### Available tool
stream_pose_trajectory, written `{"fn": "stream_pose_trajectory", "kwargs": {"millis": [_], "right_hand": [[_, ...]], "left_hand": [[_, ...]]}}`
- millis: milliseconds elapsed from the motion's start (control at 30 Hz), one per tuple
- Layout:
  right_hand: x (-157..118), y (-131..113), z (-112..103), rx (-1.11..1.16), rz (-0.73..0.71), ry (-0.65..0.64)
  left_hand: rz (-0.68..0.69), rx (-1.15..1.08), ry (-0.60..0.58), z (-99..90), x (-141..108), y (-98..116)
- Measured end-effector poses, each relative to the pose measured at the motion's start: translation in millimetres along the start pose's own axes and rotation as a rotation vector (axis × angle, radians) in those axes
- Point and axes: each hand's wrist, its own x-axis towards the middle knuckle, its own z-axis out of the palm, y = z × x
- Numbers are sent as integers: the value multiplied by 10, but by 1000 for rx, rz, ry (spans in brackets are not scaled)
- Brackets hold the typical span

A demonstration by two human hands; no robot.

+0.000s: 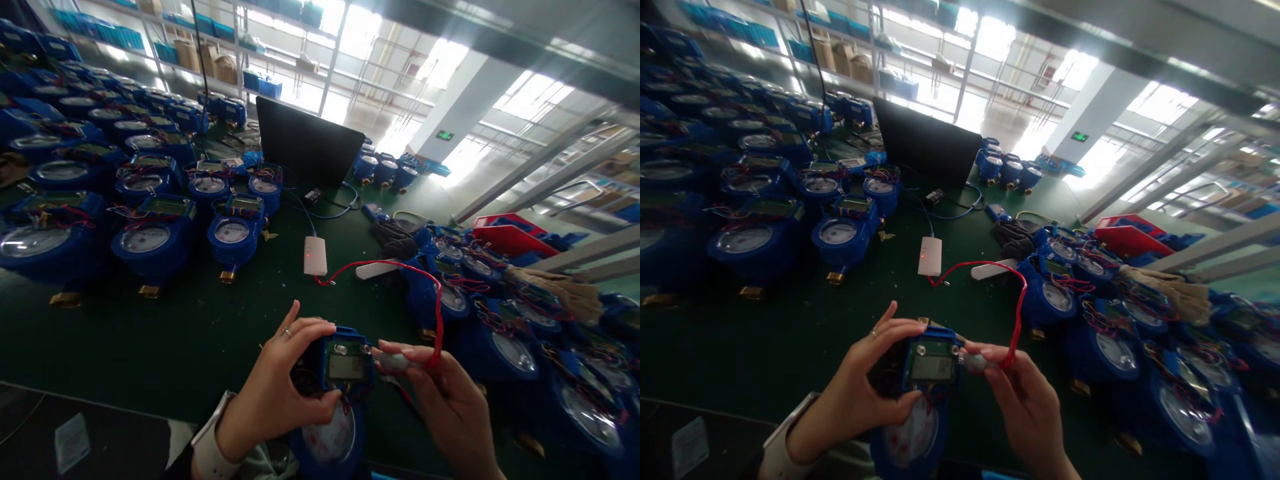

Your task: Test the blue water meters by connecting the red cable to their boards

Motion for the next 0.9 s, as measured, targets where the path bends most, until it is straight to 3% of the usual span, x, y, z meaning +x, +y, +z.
{"fn": "stream_pose_trajectory", "kwargs": {"millis": [133, 300, 533, 667, 800, 900], "right_hand": [[-63, 27, -22, -20, -68, -12], [-73, 1, -6, 21, -129, -60], [-157, -125, 194, 120, 31, 162], [-147, -84, 179, 97, 41, 141], [-112, 26, 71, 37, 14, 40], [-102, 91, 9, -24, 21, -5]], "left_hand": [[98, -6, 10, -11, -28, -50], [53, 3, 6, -39, -19, -48], [37, 45, -6, 1, -48, -2], [-34, 43, -35, -17, -15, 10], [-161, 83, -32, -34, 27, 14], [-288, -27, -60, -24, 43, 28]]}}
